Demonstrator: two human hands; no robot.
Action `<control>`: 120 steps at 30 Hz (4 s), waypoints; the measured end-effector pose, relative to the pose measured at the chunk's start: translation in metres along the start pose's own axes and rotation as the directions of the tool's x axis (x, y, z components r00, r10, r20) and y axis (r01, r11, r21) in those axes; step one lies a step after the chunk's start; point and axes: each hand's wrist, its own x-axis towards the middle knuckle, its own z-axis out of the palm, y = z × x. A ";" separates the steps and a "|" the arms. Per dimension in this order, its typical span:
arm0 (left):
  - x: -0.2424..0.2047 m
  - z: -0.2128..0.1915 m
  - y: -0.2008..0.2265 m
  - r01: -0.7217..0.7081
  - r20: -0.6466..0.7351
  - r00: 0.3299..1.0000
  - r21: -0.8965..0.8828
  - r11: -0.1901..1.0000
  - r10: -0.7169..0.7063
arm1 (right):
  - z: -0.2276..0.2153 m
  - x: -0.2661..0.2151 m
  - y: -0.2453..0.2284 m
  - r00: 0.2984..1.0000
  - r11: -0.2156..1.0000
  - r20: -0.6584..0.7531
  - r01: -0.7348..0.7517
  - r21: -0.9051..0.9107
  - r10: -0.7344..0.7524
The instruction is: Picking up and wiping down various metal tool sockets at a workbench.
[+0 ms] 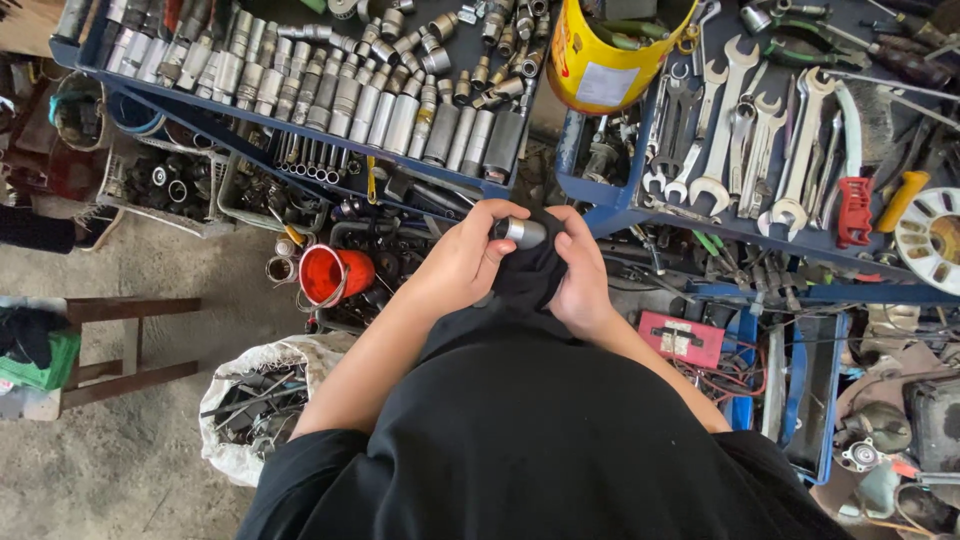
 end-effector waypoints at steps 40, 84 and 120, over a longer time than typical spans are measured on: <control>-0.054 -0.006 0.029 -0.034 0.002 0.999 0.191 0.981 0.034 | -0.003 -0.058 0.026 0.951 0.213 0.137 0.200 -0.956 -0.276; -0.033 -0.021 -0.022 0.407 0.346 0.871 -0.108 0.907 -0.349 | -0.061 -0.057 0.076 0.977 0.027 0.066 0.072 -0.997 -0.203; 0.264 -0.102 -0.149 0.189 0.098 0.913 0.758 0.624 -0.396 | -0.142 0.186 -0.031 0.780 0.564 0.050 -0.404 -0.720 0.624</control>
